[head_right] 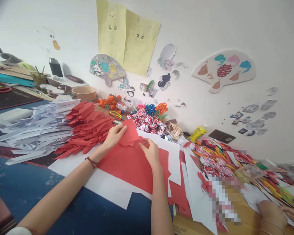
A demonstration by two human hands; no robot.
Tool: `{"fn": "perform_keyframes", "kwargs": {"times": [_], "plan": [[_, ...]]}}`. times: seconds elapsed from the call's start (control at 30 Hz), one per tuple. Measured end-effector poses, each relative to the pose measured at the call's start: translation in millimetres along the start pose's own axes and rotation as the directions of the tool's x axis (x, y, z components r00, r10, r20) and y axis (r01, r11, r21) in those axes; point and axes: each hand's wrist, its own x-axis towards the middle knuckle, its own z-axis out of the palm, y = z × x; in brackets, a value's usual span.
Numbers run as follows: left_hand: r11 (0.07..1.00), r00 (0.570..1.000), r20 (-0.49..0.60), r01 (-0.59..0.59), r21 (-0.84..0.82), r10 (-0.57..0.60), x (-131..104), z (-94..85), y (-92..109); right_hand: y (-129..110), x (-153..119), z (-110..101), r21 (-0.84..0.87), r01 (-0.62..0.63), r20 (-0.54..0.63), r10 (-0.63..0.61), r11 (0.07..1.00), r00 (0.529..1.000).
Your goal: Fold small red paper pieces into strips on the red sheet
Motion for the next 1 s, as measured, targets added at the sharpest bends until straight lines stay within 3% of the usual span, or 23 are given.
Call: {"fn": "perform_keyframes", "kwargs": {"times": [0.13, 0.3, 0.47, 0.6, 0.77, 1.0], "plan": [[0.947, 0.999, 0.02, -0.05, 0.318, 0.046, 1.4, 0.6, -1.3, 10.6, -0.2, 5.7, -0.258, 0.049, -0.019, -0.055, 0.965, 0.998], [0.737, 0.982, 0.092, -0.184, 0.65, 0.164, -7.4, 5.7, 4.4, 15.0, -2.0, 13.2, -0.426, 0.096, 0.103, -0.057, 0.9, 0.993], [0.669, 0.938, 0.284, -0.34, 0.661, 0.196, -19.2, 17.2, 8.7, 15.4, -0.1, 12.9, -0.378, 0.096, 0.137, -0.047, 0.921, 0.99], [0.648, 0.959, 0.27, -0.258, 0.716, 0.084, -24.6, 26.6, 7.0, 15.5, -0.5, 12.8, -0.334, 0.099, 0.143, -0.053, 0.937, 0.988], [0.621, 0.926, 0.376, -0.318, 0.717, 0.039, -13.7, 31.3, 7.7, 13.3, -1.6, 18.1, -0.414, 0.14, 0.172, -0.074, 0.9, 0.982], [0.723, 0.927, 0.373, -0.23, 0.651, -0.041, 9.2, 35.8, 16.7, 5.9, -3.6, 21.9, -0.498, 0.147, 0.2, -0.051, 0.855, 0.978]]}}
